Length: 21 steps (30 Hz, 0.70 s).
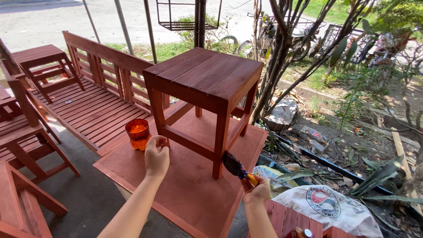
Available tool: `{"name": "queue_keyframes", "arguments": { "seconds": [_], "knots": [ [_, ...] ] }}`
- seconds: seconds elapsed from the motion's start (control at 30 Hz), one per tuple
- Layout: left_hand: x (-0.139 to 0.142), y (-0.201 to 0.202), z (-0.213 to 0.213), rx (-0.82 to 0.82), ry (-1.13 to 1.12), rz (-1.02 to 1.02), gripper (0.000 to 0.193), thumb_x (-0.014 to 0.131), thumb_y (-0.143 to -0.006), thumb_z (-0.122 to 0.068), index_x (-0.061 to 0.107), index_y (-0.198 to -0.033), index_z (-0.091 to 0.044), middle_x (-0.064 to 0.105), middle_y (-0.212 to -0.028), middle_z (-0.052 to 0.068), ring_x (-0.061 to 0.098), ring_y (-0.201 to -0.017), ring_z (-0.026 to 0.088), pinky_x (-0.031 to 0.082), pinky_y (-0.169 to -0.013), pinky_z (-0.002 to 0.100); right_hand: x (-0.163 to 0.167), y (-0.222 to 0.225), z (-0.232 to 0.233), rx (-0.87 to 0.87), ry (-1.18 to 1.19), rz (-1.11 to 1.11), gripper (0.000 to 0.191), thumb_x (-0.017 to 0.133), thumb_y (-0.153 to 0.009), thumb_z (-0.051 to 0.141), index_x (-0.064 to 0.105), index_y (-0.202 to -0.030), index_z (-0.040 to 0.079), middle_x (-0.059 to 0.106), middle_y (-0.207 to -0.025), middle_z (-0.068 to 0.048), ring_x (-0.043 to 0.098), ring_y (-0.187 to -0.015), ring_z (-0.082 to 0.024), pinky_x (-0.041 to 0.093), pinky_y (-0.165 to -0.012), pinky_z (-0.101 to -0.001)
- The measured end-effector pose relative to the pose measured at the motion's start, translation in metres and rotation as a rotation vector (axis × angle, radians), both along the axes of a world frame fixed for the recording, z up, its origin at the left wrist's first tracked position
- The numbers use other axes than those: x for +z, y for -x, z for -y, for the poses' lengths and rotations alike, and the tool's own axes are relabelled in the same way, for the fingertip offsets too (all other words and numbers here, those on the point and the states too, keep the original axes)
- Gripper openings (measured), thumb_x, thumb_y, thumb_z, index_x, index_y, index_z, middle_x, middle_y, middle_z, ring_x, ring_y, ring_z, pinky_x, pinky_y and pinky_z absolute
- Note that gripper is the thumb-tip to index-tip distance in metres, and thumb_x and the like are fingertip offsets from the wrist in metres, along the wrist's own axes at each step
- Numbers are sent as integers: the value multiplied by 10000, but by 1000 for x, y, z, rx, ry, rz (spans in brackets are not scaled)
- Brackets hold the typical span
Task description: The person paints a small wooden stool with reddish-brown paint using a brush. They repeatedly dip the brush into a container of paint and apply it to the stool's legs and top. The person also lifts and repositions the stool to access different sides.
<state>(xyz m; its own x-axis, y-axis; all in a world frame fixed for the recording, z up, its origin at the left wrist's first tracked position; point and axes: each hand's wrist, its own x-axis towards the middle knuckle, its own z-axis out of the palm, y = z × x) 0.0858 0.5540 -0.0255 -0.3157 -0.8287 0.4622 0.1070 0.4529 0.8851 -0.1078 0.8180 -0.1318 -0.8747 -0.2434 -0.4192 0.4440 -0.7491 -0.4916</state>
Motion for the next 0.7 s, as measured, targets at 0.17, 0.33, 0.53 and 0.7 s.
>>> {"name": "queue_keyframes", "arguments": {
  "seconds": [0.17,0.33,0.53,0.7],
  "knots": [
    [13,-68,13,98,94,65,206,585,-831,36,645,-1021,-16,687,-985,96,658,-924,206,522,-866,318,24,-66,-14,-87,-154,24,131,556,-910,158,611,-929,41,676,-850,-129,634,-580,-282,591,-563,-397],
    [36,-123,32,137,32,69,199,583,-840,6,647,-1026,-24,703,-988,113,680,-946,232,523,-882,346,72,-131,2,-71,-218,-198,196,592,-938,243,650,-911,58,699,-821,-113,655,-586,-244,583,-534,-390],
    [51,-165,64,130,-24,60,211,577,-853,-5,643,-1051,-32,686,-1043,110,682,-978,245,527,-890,354,124,-184,59,40,-296,-467,389,625,-986,373,676,-888,0,704,-796,-132,682,-573,-241,602,-529,-372],
    [43,-184,113,136,-85,119,207,569,-872,-17,636,-1067,-33,681,-1094,106,669,-1042,236,524,-923,339,132,-194,131,86,-281,-526,261,675,-972,267,613,-871,34,665,-769,-108,649,-517,-243,556,-476,-359]
  ]
}}
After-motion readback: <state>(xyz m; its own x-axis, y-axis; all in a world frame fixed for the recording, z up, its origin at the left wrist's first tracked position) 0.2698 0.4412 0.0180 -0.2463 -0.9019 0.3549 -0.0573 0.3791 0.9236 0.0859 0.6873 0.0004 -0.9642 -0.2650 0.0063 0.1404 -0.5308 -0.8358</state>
